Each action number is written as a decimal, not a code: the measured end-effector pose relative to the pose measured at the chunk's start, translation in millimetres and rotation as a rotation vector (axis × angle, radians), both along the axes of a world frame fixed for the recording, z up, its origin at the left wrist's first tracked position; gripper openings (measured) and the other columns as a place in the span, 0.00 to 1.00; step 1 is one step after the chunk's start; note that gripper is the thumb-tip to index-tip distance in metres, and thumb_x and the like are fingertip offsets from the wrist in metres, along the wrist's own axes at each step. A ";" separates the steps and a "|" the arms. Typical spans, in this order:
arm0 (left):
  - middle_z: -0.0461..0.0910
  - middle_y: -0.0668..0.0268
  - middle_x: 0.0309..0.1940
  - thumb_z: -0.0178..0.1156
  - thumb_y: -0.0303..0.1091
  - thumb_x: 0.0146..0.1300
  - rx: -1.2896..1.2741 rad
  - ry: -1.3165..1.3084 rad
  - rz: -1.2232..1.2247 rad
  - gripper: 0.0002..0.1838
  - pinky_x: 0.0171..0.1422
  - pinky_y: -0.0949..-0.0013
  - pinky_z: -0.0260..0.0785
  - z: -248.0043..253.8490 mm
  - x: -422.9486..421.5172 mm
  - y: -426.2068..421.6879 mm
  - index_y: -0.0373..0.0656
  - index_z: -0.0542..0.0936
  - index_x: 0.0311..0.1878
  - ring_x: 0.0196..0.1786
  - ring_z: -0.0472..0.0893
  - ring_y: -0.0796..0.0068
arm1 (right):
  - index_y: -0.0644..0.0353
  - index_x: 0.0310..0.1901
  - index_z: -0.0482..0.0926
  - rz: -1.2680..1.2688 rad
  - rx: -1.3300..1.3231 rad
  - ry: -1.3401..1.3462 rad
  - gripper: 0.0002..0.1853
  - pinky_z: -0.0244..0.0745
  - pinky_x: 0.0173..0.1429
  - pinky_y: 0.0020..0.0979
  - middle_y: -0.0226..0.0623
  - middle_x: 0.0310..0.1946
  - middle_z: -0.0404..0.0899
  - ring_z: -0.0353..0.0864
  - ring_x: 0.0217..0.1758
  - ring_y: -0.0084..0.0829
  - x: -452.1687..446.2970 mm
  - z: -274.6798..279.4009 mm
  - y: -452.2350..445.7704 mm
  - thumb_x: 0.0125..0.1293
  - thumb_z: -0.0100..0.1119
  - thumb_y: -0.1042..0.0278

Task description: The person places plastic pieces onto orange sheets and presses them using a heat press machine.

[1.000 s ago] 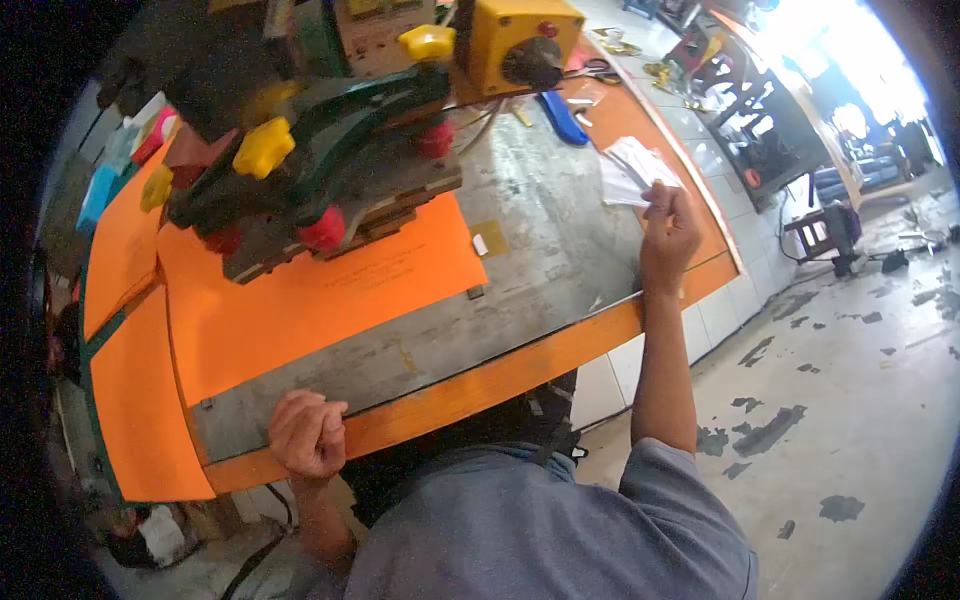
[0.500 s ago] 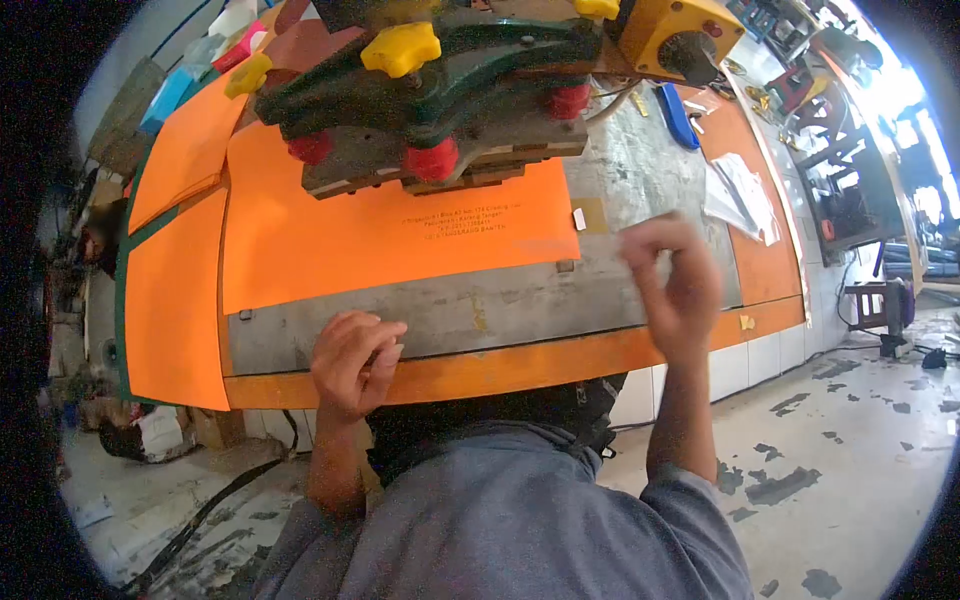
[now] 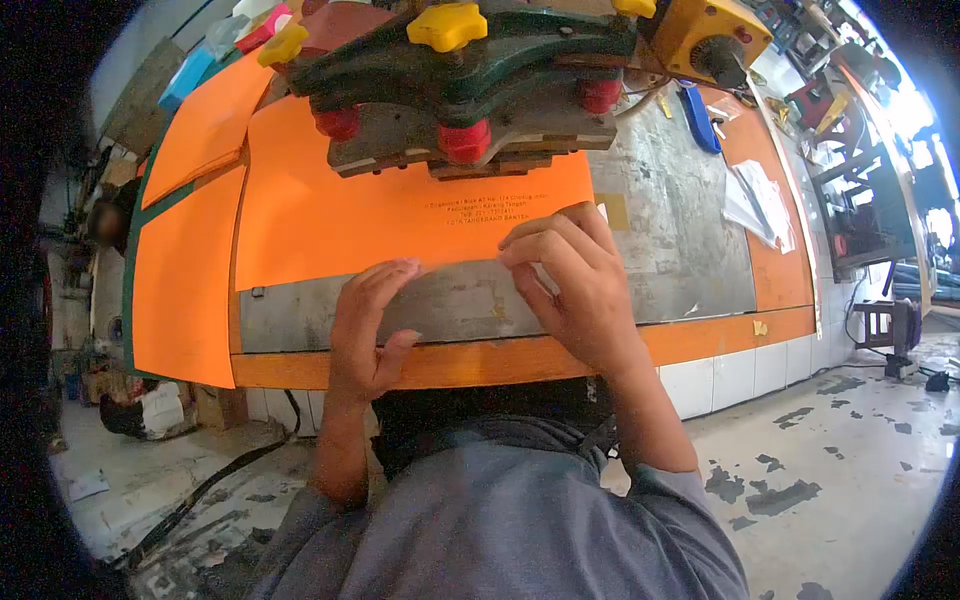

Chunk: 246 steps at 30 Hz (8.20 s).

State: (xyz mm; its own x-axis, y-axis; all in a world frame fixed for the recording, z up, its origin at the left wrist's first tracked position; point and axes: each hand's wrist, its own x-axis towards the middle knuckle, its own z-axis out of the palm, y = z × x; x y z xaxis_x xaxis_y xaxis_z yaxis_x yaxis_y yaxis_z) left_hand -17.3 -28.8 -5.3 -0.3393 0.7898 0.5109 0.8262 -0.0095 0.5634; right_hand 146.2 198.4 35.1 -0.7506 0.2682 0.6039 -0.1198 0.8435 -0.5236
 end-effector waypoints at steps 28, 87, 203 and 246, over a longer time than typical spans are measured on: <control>0.70 0.63 0.82 0.57 0.57 0.78 -0.523 0.353 0.036 0.35 0.89 0.40 0.47 13.7 -13.5 30.9 0.48 0.72 0.80 0.85 0.64 0.58 | 0.55 0.64 0.85 -0.128 0.138 -0.405 0.23 0.76 0.57 0.45 0.39 0.41 0.76 0.77 0.49 0.43 13.3 -17.7 12.6 0.68 0.72 0.61; 0.76 0.64 0.78 0.60 0.50 0.81 -0.344 0.302 0.064 0.31 0.77 0.56 0.54 -14.1 -51.6 64.0 0.45 0.71 0.78 0.77 0.74 0.64 | 0.57 0.63 0.84 -0.308 0.229 -0.361 0.30 0.80 0.58 0.40 0.38 0.45 0.85 0.85 0.54 0.41 -18.7 -61.7 24.3 0.69 0.68 0.42; 0.88 0.65 0.47 0.74 0.44 0.64 -0.048 0.345 -0.337 0.18 0.59 0.57 0.76 0.7 -43.2 45.9 0.42 0.82 0.48 0.55 0.87 0.64 | 0.56 0.45 0.92 0.043 0.326 -0.330 0.17 0.78 0.37 0.39 0.33 0.25 0.79 0.82 0.30 0.37 -20.4 -17.4 16.8 0.62 0.77 0.53; 0.86 0.66 0.40 0.75 0.43 0.63 0.028 0.356 -0.345 0.17 0.56 0.61 0.76 3.7 -44.0 48.6 0.41 0.84 0.46 0.49 0.86 0.68 | 0.56 0.46 0.92 0.028 0.308 -0.340 0.17 0.80 0.38 0.40 0.35 0.28 0.82 0.84 0.32 0.39 -19.3 -17.9 16.8 0.61 0.77 0.53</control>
